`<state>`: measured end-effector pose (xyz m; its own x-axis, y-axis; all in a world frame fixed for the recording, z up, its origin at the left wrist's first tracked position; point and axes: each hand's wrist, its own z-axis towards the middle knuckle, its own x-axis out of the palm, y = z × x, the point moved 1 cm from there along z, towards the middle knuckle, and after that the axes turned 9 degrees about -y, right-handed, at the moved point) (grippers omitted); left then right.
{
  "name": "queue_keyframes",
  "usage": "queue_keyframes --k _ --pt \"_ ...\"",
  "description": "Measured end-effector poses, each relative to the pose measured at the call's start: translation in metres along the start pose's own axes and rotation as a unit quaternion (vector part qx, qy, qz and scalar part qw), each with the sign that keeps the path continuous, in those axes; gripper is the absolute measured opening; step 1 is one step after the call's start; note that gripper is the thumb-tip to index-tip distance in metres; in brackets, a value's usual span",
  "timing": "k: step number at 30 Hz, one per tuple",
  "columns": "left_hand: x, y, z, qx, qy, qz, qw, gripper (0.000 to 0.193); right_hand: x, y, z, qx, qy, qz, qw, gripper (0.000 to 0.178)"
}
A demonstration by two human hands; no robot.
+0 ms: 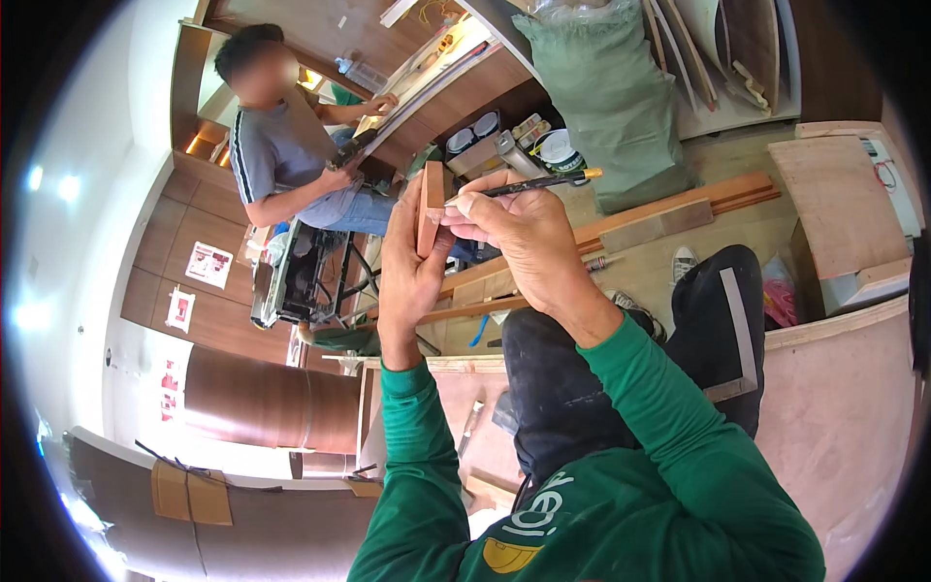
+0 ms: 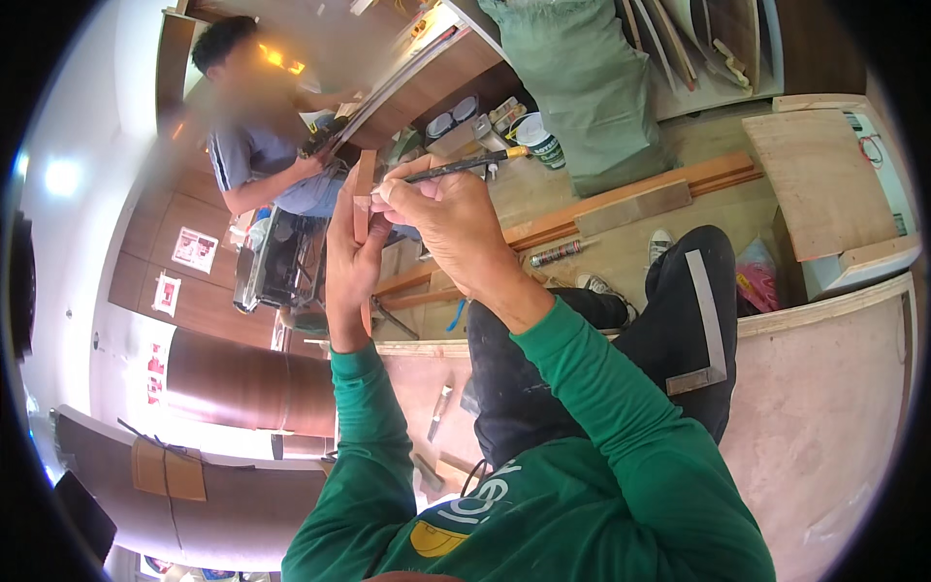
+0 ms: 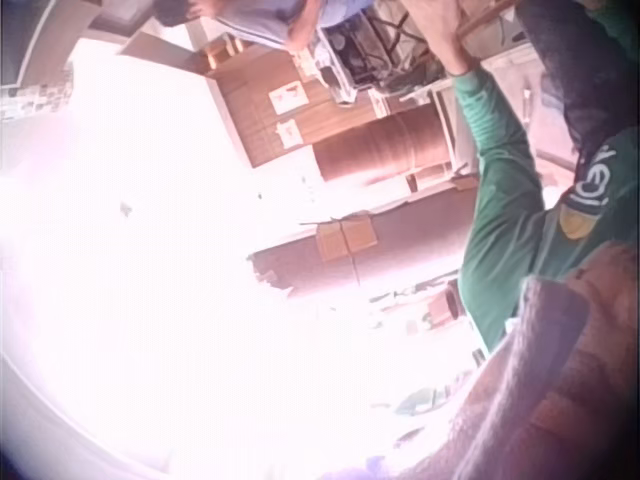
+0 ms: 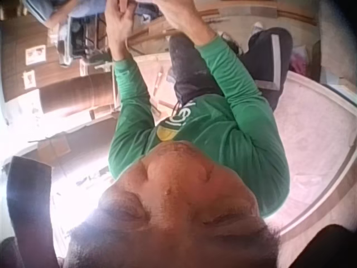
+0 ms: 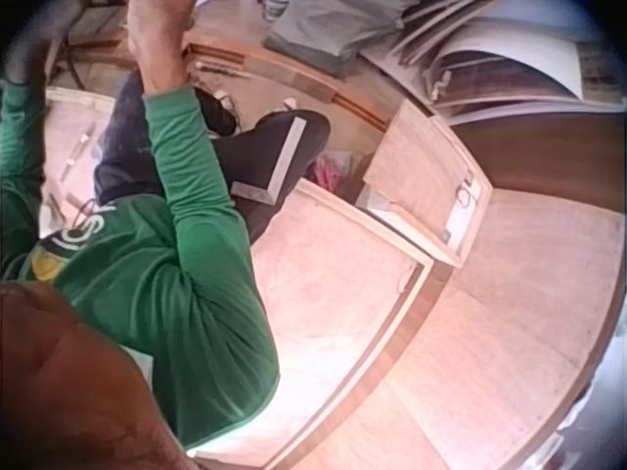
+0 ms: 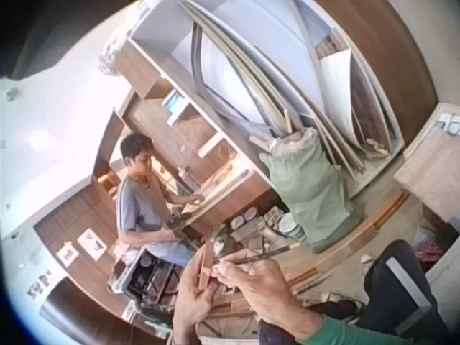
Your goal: The person uses a square and a pencil to mark lines on a piece of wood, then uses a chisel and their hands to carve out or refine a small section of the wood.
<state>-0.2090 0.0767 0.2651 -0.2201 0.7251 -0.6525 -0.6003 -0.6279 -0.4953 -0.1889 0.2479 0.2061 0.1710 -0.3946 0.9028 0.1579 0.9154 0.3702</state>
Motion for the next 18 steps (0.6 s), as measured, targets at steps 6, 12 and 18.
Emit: queue_keyframes --k 6,12,18 --pt "0.004 0.0 0.002 0.014 0.01 0.004 1.0 0.071 -0.004 -0.002 0.001 -0.011 -0.003 0.002 1.0 0.017" --pt "0.01 -0.001 0.003 0.023 0.012 0.015 1.0 0.067 -0.009 0.001 -0.001 -0.023 -0.005 -0.001 1.0 0.019" --pt "0.011 -0.003 0.0 0.014 0.011 0.018 1.0 0.068 -0.01 0.004 -0.004 -0.021 -0.009 -0.013 1.0 0.021"
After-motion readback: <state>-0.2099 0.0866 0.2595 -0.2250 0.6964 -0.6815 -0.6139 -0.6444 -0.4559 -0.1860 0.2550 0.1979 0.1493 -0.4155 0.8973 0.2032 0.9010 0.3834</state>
